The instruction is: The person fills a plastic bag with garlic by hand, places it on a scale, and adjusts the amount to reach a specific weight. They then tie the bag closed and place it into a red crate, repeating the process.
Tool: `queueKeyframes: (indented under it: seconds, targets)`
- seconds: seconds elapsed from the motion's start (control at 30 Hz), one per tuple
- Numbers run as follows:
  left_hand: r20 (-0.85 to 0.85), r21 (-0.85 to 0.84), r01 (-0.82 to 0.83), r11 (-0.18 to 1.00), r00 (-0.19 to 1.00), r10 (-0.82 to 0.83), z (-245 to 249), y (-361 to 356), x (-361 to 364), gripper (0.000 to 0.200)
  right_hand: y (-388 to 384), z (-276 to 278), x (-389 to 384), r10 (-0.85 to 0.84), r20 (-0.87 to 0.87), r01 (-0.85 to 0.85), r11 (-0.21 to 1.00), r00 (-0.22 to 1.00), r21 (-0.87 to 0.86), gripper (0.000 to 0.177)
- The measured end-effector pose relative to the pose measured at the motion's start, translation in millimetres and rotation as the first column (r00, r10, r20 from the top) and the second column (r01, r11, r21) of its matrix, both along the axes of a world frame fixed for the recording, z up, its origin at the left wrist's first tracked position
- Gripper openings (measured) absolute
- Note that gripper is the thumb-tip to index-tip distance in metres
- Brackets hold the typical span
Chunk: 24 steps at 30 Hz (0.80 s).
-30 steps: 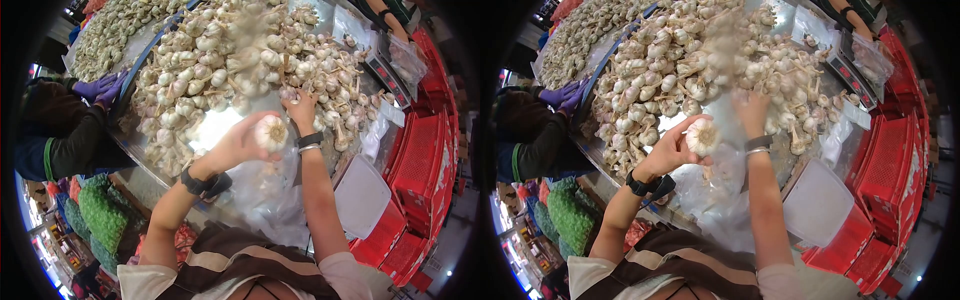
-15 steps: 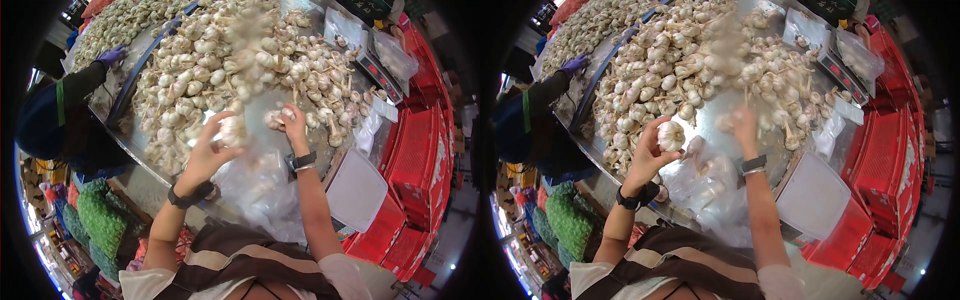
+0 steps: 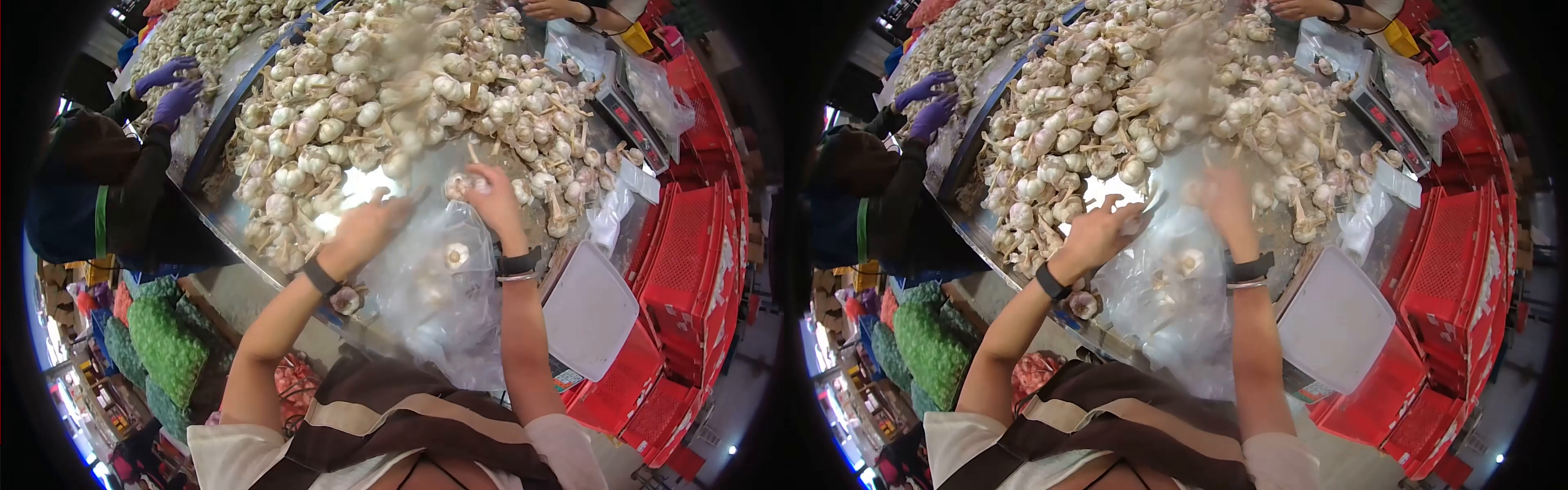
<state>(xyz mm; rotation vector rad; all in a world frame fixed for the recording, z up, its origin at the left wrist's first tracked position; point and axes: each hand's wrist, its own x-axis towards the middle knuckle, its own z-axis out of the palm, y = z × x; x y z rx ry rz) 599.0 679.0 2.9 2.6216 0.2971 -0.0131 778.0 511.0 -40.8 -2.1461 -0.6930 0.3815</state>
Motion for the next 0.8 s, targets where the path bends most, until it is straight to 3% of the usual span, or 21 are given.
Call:
queueKeyframes:
  seconds: [0.07,0.1,0.17,0.23,0.3,0.33,0.37,0.4,0.43,0.47,0.5,0.53,0.57,0.6,0.63,0.67,0.73,0.77,0.8]
  targets:
    - [-0.079,0.054,-0.015,0.998,0.997,0.019,-12,-3,6,0.040,12,25,-19,0.249,0.262,-0.151,0.928,0.932,-0.341,0.047]
    - [-0.154,0.108,-0.026,0.994,0.987,0.042,-17,-3,8,0.042,15,21,-24,0.247,0.262,-0.151,0.928,0.933,-0.340,0.047]
    - [-0.144,0.066,-0.029,0.997,0.989,0.039,-23,5,11,0.043,18,9,-29,0.231,0.294,-0.093,0.905,0.928,-0.416,0.049]
    - [-0.133,0.023,-0.032,0.999,0.991,0.035,-24,12,11,0.044,21,7,-21,0.232,0.245,-0.102,0.889,0.941,-0.447,0.046]
    - [-0.167,-0.295,-0.132,0.946,0.982,0.085,-19,17,10,0.041,17,3,-12,0.229,0.196,-0.112,0.872,0.953,-0.476,0.044]
    - [-0.163,-0.292,-0.130,0.948,0.983,0.085,-18,21,8,0.041,8,-2,-3,0.173,-0.009,-0.171,0.959,0.985,-0.225,0.043]
    - [-0.092,-0.638,-0.103,0.763,0.994,0.057,-12,23,7,0.040,5,2,2,0.169,-0.220,-0.162,0.986,0.961,0.046,0.042]
    - [-0.015,-0.886,-0.040,0.461,0.998,0.058,-6,24,7,0.040,2,4,2,0.171,-0.215,-0.164,0.985,0.962,0.049,0.042]
    - [-0.075,-0.972,-0.087,0.220,0.995,0.064,2,23,1,0.042,-5,6,-1,0.166,-0.512,0.035,0.932,0.843,0.361,0.039]
    - [-0.072,-0.972,-0.084,0.219,0.995,0.063,19,22,-2,0.042,-11,13,-6,0.259,-0.732,0.318,0.774,0.630,0.547,0.035]
    - [-0.087,-0.996,-0.088,0.024,0.994,0.060,34,21,-5,0.043,-19,23,-10,0.399,-0.824,0.440,0.705,0.403,0.557,0.045]
    - [-0.103,-0.981,-0.092,-0.173,0.993,0.052,41,18,-8,0.043,-24,32,-16,0.395,-0.825,0.442,0.705,0.404,0.555,0.045]
    - [-0.137,-0.956,-0.109,-0.272,0.987,0.088,43,14,-11,0.046,-28,43,-25,0.579,-0.786,0.551,0.591,0.219,0.589,0.046]
    - [-0.135,-0.956,-0.108,-0.272,0.987,0.082,47,9,-11,0.046,-30,52,-33,0.743,-0.668,0.663,0.476,0.049,0.578,0.047]
    - [-0.174,-0.921,-0.121,-0.370,0.978,0.113,55,2,-9,0.048,-30,59,-42,0.815,-0.579,0.718,0.405,-0.003,0.567,0.051]
    - [-0.217,-0.876,-0.130,-0.465,0.966,0.139,62,-5,-8,0.052,-28,73,-54,0.816,-0.578,0.718,0.401,0.003,0.570,0.051]
    - [-0.230,-0.881,-0.127,-0.456,0.957,0.177,73,-23,-8,0.052,-23,97,-80,0.684,-0.728,0.901,0.292,0.037,0.320,0.051]
    - [-0.236,-0.911,-0.102,-0.400,0.923,0.303,75,-33,-8,0.052,-23,90,-91,0.692,-0.711,0.876,0.259,0.125,0.407,0.049]
    - [-0.231,-0.938,-0.083,-0.338,0.875,0.426,77,-43,-8,0.052,-22,92,-98,0.693,-0.710,0.877,0.256,0.128,0.408,0.049]
